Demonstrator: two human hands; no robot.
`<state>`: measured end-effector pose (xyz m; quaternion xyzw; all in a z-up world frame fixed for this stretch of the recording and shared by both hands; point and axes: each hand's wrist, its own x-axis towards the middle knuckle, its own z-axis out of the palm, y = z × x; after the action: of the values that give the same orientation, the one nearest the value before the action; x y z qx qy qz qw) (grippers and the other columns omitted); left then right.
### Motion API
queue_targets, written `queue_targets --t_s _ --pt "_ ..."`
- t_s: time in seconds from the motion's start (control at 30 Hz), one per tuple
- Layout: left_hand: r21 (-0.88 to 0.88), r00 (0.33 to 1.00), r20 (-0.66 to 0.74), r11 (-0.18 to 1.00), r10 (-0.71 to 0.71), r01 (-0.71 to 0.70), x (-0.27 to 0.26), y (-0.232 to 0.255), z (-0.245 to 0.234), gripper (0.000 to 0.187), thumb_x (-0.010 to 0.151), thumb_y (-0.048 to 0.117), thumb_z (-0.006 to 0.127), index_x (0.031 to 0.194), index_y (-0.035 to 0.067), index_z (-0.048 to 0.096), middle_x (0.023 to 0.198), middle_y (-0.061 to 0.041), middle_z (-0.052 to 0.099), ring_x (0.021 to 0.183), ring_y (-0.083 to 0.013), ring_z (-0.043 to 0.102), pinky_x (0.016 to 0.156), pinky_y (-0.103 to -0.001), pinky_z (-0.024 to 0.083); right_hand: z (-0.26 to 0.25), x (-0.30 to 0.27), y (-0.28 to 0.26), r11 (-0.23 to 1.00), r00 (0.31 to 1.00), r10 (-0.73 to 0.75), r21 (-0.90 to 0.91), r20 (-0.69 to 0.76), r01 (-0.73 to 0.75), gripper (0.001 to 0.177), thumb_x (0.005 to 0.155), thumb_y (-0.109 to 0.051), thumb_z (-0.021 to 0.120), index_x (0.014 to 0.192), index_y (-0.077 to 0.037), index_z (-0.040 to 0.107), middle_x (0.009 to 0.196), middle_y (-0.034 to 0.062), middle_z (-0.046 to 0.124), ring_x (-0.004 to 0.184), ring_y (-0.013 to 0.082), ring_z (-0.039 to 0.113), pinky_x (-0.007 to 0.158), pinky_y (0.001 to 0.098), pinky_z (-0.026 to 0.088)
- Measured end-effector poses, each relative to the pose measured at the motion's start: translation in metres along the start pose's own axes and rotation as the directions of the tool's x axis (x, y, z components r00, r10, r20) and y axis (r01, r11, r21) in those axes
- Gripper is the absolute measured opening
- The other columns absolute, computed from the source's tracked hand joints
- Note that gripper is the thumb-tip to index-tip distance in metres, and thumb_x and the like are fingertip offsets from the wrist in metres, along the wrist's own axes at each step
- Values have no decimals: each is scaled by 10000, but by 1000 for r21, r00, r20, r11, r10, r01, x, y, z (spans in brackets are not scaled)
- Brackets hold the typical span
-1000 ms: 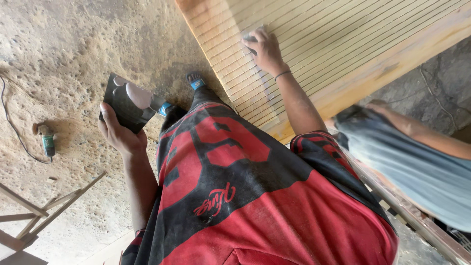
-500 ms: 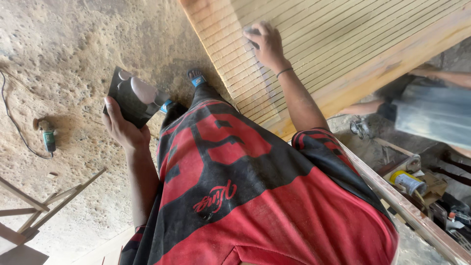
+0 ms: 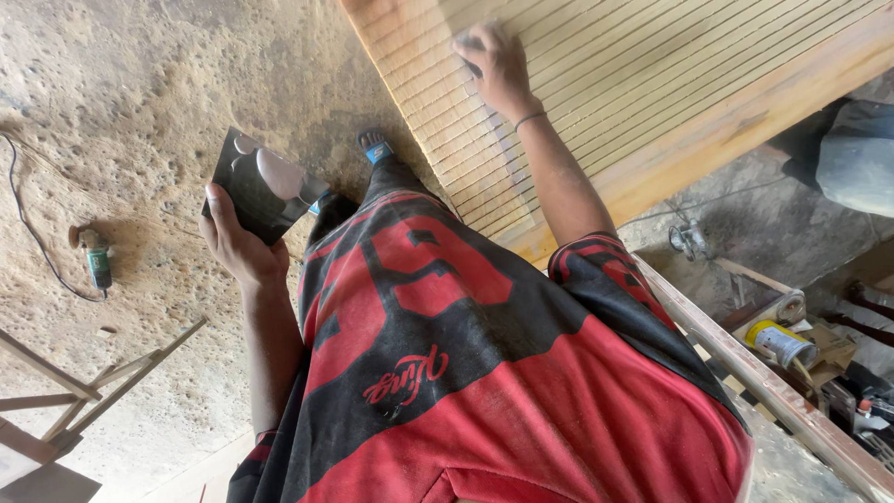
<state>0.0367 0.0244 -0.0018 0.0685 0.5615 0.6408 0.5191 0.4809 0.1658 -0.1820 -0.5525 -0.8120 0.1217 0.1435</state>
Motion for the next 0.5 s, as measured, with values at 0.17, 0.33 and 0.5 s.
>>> queue_targets --t_s 0.17,0.33,0.5 --pt "23 1000 -12 1000 -6 6 -3 -1 -1 580 1017 398 678 1317 -43 450 1264 -213 616 1152 -304 707 967 -416 669 1 1 -1 999 998 -44 -35 -52 42 475 887 -61 853 1290 -292 755 1281 -19 631 1237 203 565 1062 407 469" --pt "45 999 -28 998 -39 40 -4 -1 3 583 1012 395 677 1318 -44 445 1254 -215 615 1136 -302 707 944 -416 664 -6 0 -9 998 999 -33 -49 -27 31 544 834 -28 843 1310 -276 751 1274 9 617 1225 222 567 1019 414 467" --pt "31 998 -47 998 -51 52 -3 -2 3 574 995 383 682 1313 -34 447 1267 -220 614 1157 -316 713 953 -423 647 -16 -4 -12 999 999 -38 -25 9 38 575 800 42 785 1310 -222 766 1291 50 617 1228 245 565 963 427 447"
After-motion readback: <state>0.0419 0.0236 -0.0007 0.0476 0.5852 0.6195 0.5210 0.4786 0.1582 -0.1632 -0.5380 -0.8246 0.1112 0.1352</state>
